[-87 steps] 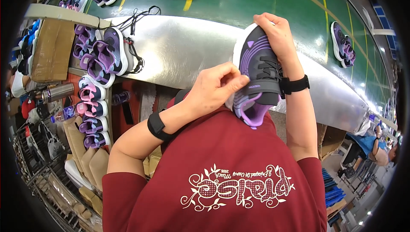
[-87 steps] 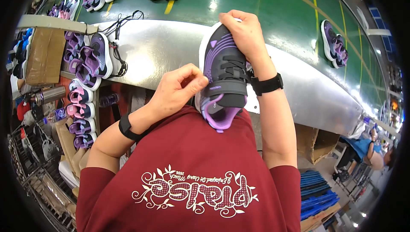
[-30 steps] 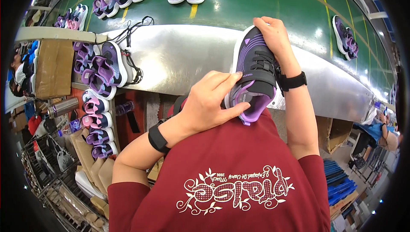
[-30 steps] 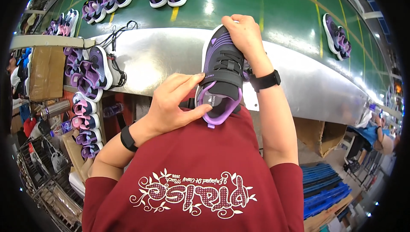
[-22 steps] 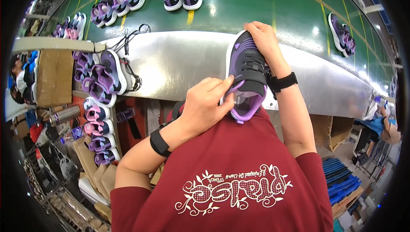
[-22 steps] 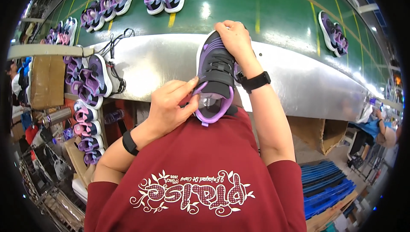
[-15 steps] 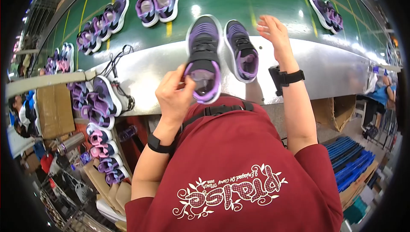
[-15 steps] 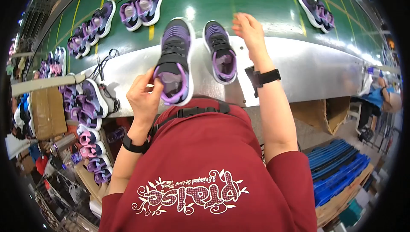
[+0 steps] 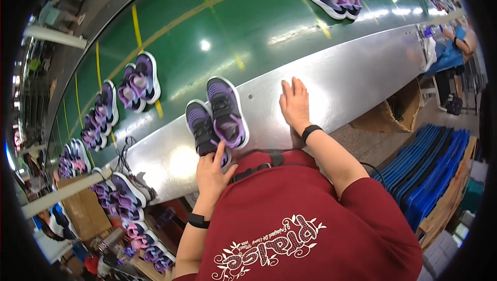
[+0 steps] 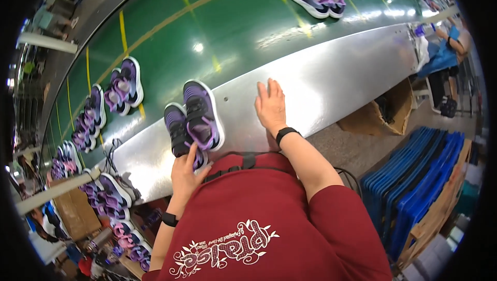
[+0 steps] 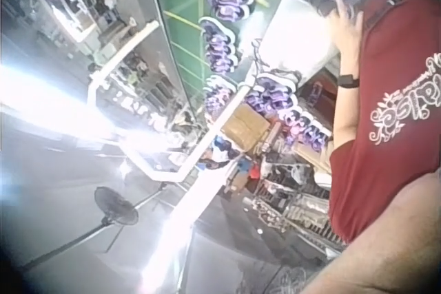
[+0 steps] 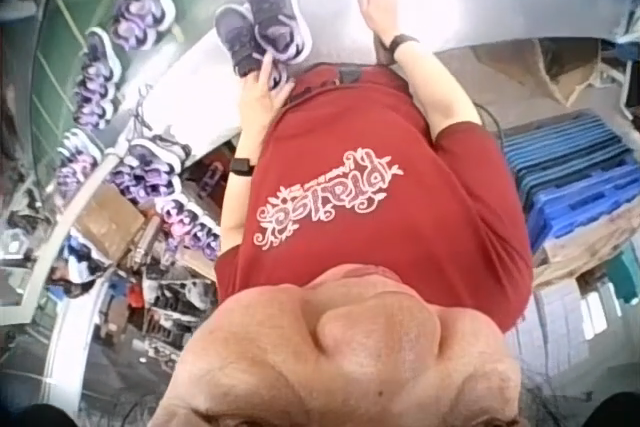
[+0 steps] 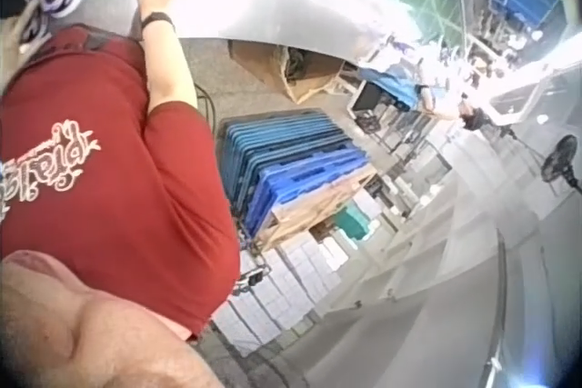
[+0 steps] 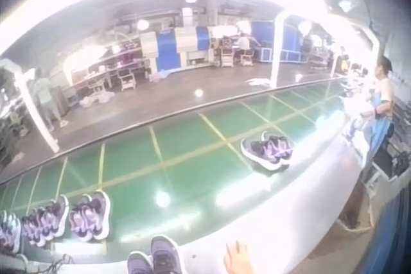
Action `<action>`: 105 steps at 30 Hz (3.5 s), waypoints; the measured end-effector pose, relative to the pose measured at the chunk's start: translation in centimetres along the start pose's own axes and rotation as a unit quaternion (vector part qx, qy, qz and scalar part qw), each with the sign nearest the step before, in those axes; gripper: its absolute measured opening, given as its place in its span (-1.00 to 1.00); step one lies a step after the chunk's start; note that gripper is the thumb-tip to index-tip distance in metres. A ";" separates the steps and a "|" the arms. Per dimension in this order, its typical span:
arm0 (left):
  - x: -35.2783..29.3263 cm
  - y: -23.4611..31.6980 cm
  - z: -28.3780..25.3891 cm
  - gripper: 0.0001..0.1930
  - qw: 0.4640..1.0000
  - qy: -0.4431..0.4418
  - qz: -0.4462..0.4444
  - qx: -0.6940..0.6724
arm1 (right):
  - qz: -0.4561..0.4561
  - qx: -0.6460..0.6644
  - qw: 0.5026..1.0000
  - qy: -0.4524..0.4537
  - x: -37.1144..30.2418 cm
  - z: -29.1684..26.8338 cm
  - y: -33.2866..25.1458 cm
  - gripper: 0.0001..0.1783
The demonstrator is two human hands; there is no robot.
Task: Inspecting and adjusting the straps and insoles of pairs of shoes on a manufacturing assembly line.
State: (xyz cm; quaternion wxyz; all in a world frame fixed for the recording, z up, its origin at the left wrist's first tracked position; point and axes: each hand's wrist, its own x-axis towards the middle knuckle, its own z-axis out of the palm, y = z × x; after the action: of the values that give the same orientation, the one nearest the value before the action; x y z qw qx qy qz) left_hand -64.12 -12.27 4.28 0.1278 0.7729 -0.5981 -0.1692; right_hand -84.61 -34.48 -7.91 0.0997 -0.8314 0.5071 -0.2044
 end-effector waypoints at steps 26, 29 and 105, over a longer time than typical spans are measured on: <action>24.1 9.0 4.6 -0.46 0.985 0.091 0.137 -0.051 | 0.013 0.017 0.998 -0.066 -0.1 -0.1 2.5 -0.48; 20.9 2.8 3.6 -0.46 0.994 0.093 0.027 -0.046 | 0.001 0.041 0.998 -0.042 0.6 -1.6 2.3 -0.51; 0.0 -6.1 1.2 -0.62 0.954 0.200 -0.143 -0.169 | -0.506 0.158 0.829 -0.181 1.3 -4.2 -21.3 -0.83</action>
State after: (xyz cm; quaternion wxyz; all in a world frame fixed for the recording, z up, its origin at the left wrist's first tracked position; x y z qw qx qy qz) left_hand -59.22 -10.73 0.75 0.3481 0.8353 -0.4064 -0.1262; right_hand -68.88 -25.53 4.15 0.2024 -0.9665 -0.0505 -0.1496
